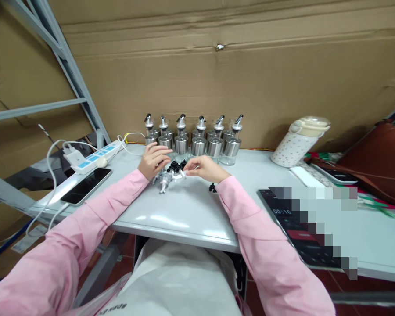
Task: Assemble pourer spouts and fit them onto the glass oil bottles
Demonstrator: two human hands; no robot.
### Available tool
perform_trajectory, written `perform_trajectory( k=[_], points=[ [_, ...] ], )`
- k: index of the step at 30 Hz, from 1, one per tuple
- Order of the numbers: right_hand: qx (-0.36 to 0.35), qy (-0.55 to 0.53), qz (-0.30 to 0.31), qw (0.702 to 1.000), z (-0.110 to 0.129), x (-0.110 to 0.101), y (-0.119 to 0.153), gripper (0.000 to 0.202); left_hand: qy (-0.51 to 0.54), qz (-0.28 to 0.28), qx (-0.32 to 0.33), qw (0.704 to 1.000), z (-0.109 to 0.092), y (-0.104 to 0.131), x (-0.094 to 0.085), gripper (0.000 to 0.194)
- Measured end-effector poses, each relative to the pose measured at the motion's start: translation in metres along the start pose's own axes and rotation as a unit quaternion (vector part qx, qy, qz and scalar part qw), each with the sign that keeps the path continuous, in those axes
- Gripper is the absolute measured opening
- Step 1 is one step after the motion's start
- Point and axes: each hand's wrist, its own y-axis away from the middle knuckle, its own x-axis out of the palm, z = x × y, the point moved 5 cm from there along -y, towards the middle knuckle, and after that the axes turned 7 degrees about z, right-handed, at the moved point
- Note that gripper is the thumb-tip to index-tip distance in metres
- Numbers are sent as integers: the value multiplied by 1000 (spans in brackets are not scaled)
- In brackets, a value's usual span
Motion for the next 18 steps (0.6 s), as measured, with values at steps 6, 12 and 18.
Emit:
perform_trajectory(
  k=[6, 12, 18],
  points=[
    [6, -117, -88, 989, 2, -12, 7, 28, -23, 21, 76, 997, -30, -4, 4, 32],
    [5, -152, -77, 985, 5, -7, 7, 32, -15, -3, 53, 999, -32, -3, 2, 26],
    [25, -164, -77, 983, 6, 0, 7, 31, -19, -21, 63, 998, -37, -2, 1, 24]
  ],
)
